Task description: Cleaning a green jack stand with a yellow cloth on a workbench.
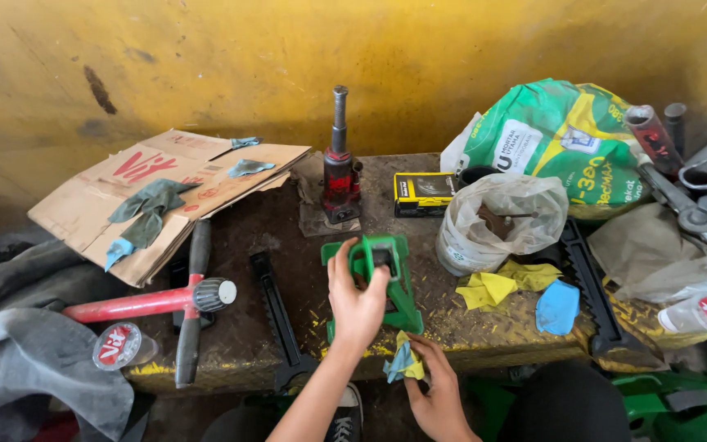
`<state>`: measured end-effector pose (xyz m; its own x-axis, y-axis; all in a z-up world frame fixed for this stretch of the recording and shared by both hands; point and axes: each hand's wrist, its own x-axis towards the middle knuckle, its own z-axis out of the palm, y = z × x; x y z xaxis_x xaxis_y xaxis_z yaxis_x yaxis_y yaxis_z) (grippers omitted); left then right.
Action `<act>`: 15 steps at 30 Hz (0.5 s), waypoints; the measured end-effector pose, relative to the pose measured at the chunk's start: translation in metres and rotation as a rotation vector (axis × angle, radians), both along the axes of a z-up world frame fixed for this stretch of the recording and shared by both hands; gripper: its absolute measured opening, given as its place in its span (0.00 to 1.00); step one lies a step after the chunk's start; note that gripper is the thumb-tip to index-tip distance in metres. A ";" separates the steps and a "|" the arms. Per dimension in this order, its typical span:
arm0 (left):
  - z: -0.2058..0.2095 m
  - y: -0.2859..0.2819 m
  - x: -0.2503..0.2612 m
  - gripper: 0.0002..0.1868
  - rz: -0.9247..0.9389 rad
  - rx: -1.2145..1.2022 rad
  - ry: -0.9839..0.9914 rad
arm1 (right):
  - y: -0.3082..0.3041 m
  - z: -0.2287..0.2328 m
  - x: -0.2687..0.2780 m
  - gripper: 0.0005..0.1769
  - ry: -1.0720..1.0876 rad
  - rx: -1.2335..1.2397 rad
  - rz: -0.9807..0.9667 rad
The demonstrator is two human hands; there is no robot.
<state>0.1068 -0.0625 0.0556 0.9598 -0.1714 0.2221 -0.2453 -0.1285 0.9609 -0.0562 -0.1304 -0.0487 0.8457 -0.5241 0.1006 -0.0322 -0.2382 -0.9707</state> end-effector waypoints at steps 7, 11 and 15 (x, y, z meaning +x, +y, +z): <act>-0.013 -0.020 0.034 0.29 0.097 0.057 0.110 | -0.011 0.003 0.001 0.33 0.020 -0.156 -0.025; -0.021 -0.027 0.043 0.28 0.130 0.019 0.139 | -0.042 0.002 0.003 0.35 0.085 -0.387 -0.178; -0.021 -0.025 0.040 0.31 0.125 0.051 0.172 | -0.072 -0.020 0.008 0.33 0.142 -0.464 -0.276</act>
<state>0.1464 -0.0876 0.0351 0.9973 -0.0559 0.0475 -0.0576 -0.1969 0.9787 -0.0480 -0.2021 -0.0690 0.7055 -0.6556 0.2691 -0.2763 -0.6041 -0.7475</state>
